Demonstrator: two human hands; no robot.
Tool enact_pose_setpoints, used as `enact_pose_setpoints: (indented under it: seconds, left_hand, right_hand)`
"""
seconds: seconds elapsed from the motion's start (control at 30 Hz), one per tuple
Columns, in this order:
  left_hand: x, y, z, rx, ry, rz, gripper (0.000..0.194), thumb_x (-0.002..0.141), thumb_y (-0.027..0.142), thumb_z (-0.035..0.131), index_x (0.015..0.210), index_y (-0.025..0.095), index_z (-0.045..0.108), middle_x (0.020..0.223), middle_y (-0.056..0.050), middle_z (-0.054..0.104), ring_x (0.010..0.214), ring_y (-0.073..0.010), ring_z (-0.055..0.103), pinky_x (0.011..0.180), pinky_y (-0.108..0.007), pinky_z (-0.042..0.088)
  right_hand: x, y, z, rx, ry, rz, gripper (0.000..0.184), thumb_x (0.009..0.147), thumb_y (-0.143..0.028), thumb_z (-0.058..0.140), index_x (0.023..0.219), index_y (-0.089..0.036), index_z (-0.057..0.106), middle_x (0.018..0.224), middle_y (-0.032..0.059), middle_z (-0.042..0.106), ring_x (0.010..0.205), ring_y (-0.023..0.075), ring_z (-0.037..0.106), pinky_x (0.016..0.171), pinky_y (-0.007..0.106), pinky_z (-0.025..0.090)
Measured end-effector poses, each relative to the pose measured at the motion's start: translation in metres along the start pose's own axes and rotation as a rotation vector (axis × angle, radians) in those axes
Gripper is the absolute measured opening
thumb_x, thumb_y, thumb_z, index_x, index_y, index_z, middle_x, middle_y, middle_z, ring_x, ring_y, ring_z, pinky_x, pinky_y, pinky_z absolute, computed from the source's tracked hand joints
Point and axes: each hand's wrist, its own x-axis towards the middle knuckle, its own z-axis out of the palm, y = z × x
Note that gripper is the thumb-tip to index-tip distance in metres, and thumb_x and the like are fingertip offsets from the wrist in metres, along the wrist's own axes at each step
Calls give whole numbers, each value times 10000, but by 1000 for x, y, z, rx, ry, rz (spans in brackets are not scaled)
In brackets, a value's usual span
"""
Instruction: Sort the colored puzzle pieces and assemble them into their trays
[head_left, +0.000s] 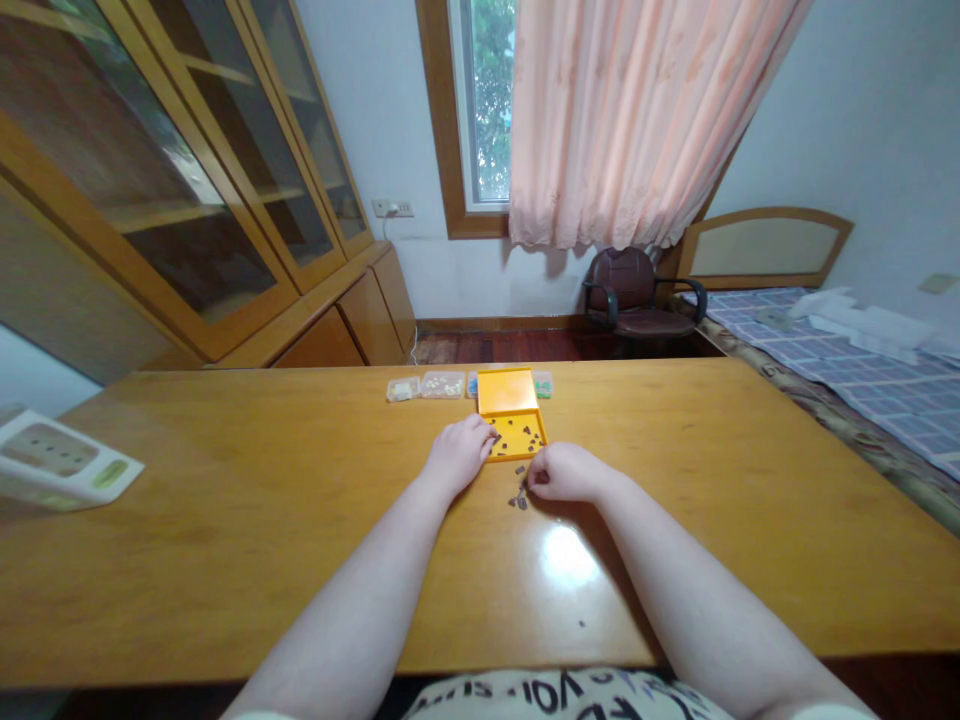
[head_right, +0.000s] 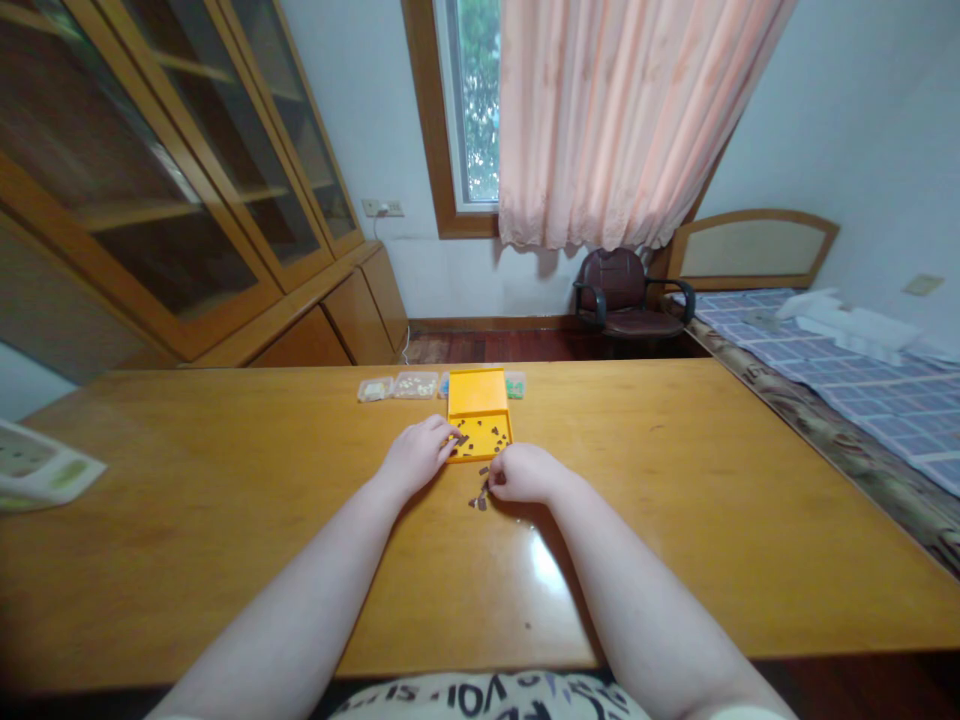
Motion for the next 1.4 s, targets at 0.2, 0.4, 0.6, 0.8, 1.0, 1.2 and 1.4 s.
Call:
enact_pose_setpoints:
  seconds: [0.2,0.4,0.6,0.8,1.0,1.2,1.4]
  left_hand:
    - [-3,3,0,-67,-91,180,171,872,273,498,954,239,644,943,-32,587,836,-158,577,742,-260,440]
    - [-7,18,5,-133,-199,407,194,852,260,525,976,305,666,919,0,601,791,-137,567,705,-236,426]
    - [-7,16,9,-151,-242,424,197,845,257,538,955,336,681,934,13,613,801,-139,572,703,-235,421]
    - [-7,15,7,-140,-269,389,159,838,304,552,934,313,678,901,6,609,796,-145,579,698,-236,428]
    - [-7,17,4,-154,-280,344,148,820,284,575,943,291,656,912,-1,616,834,-155,588,722,-236,439]
    - [-7,16,6,-132,-290,351,145,830,284,554,916,282,671,918,-7,622,809,-156,591,710,-241,448]
    - [-6,14,7,-111,-299,338,142,828,280,543,887,252,669,902,-17,632,797,-162,591,691,-245,450]
  right_hand:
    - [3,3,1,24,71,-11,211,771,-273,531,814,-226,732,747,29,705,613,128,566,574,215,353]
    - [9,15,3,5,327,151,249,839,-317,492,913,-222,710,911,55,709,801,165,619,685,232,400]
    - [8,19,3,59,256,122,242,823,-321,515,951,-240,704,914,41,713,800,164,626,693,232,411]
    - [3,12,4,135,73,-69,228,750,-235,554,893,-277,727,821,-8,720,697,134,611,615,206,382]
    - [2,9,-1,122,26,-25,217,732,-229,563,873,-258,725,773,-4,708,639,121,579,572,204,349]
    - [-1,22,-11,49,80,180,217,777,-345,528,762,-201,690,689,21,675,573,120,533,509,222,304]
    - [-3,24,-15,110,-4,176,162,687,-340,617,760,-212,683,683,-1,670,578,118,545,512,217,318]
